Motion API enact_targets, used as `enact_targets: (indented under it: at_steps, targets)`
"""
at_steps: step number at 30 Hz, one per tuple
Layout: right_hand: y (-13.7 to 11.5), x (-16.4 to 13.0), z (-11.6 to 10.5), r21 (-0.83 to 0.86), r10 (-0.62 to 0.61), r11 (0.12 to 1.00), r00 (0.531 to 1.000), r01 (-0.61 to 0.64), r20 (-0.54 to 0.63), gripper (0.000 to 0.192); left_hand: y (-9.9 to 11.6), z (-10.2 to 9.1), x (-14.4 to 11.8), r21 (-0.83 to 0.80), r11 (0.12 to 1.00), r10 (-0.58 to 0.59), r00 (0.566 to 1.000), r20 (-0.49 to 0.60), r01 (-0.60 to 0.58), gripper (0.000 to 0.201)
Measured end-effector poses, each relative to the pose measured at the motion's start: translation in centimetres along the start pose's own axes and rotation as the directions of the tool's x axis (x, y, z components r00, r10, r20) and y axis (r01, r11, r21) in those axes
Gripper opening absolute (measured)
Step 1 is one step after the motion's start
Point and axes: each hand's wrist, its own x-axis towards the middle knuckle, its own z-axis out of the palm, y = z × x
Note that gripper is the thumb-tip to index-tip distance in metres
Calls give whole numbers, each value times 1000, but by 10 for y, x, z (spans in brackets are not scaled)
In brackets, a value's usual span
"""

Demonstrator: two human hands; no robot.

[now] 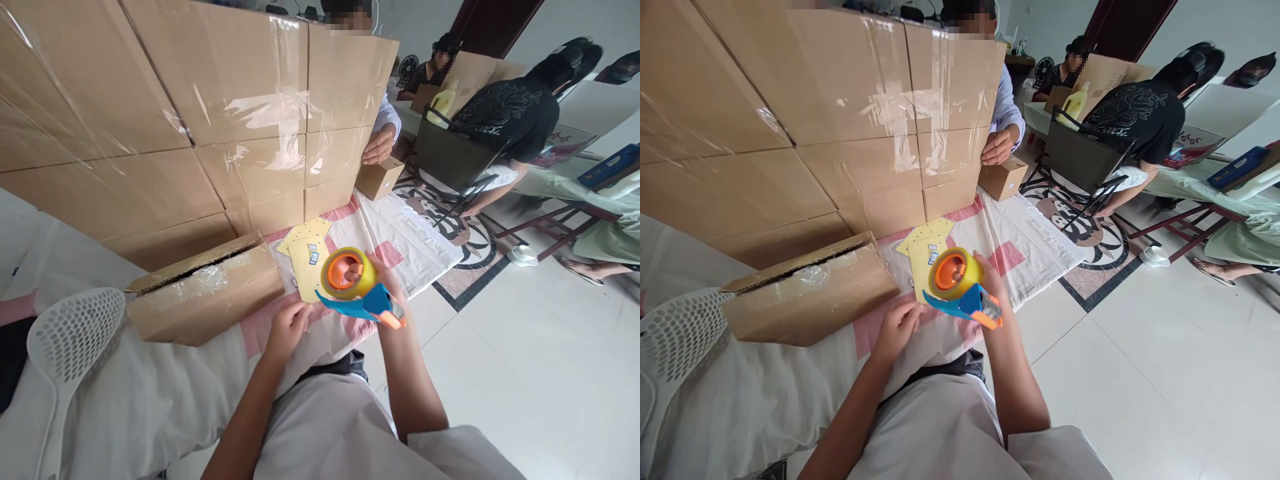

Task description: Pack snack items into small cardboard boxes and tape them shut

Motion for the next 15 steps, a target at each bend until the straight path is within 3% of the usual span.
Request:
enact_targets:
  at_steps: [3, 5, 7, 9, 11, 15]
  targets:
    - [-14, 5, -16, 155, 33, 988, 994, -16, -107, 49, -1, -11, -2, -39, 999, -27, 1000, -11, 26, 41]
    - [-13, 17, -23, 166, -78, 978, 963, 124, -258, 45, 7, -14, -3, -78, 997, -25, 1000, 0, 25, 40]
    - [-1, 36, -28, 71, -203, 969, 930, 235, -307, 43, 16, -14, -4, -110, 994, -28, 999, 15, 29, 42]
    - [17, 59, -31, -34, -224, 974, 944, 223, -243, 45, 19, -13, -4, -124, 992, -34, 999, 31, 38, 43]
    - [35, 79, -33, -129, -167, 981, 970, 145, -175, 52, 18, -14, -4, -137, 989, -43, 999, 29, 46, 44]
    - [60, 96, -38, -232, -106, 970, 985, 72, -135, 62, 10, -23, -4, -180, 981, -80, 997, -13, 76, 49]
